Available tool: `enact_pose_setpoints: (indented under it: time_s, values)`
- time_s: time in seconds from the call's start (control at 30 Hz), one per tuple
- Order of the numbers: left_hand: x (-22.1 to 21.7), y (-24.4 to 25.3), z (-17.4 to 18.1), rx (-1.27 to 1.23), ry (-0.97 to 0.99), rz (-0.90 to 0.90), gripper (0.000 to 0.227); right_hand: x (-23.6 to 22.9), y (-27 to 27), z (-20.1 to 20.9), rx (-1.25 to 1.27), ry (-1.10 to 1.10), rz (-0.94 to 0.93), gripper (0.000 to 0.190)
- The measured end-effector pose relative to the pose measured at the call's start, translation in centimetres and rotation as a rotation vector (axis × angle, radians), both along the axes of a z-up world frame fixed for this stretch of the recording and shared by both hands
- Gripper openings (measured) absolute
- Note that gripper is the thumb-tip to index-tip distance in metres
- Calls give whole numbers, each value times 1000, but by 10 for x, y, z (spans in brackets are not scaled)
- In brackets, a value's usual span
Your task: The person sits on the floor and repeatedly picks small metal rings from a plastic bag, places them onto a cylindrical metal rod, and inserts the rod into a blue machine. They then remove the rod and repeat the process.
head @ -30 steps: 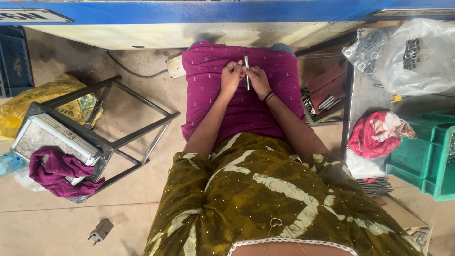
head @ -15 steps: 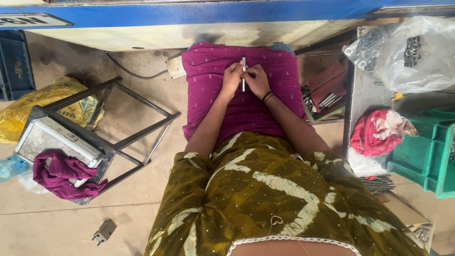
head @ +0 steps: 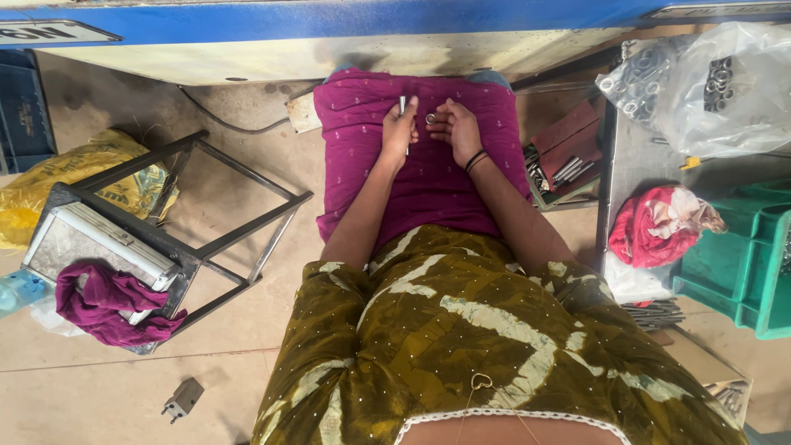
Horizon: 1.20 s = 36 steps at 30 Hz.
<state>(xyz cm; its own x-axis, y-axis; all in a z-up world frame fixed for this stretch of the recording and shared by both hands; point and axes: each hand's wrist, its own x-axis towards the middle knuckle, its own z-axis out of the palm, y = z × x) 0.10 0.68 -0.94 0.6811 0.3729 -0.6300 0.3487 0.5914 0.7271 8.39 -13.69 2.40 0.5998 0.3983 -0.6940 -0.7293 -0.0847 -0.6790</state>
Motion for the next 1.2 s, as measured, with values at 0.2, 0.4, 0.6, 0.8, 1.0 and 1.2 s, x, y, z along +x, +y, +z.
enact_pose_setpoints:
  time_s: [0.2, 0.4, 0.6, 0.8, 1.0, 1.2]
  values:
    - [0, 0, 9, -4, 16, -12, 32, 0, -2, 1, 39, 15, 1, 33]
    - [0, -1, 6, -4, 20, -9, 34, -1, -3, 1, 47, -1, 9, 34]
    - [-1, -4, -1, 15, -7, -9, 29, -1, -2, -8, 67, 4, -5, 35]
    - [-1, -4, -3, 61, 10, -26, 32, 2, -5, -31, 89, 27, -29, 37]
    - [-2, -3, 4, 59, 40, -39, 41, -1, -3, -47, 97, 37, -57, 38]
    - [-1, -10, 28, 194, 38, -63, 34, 1, -6, -34, 113, 35, -42, 37]
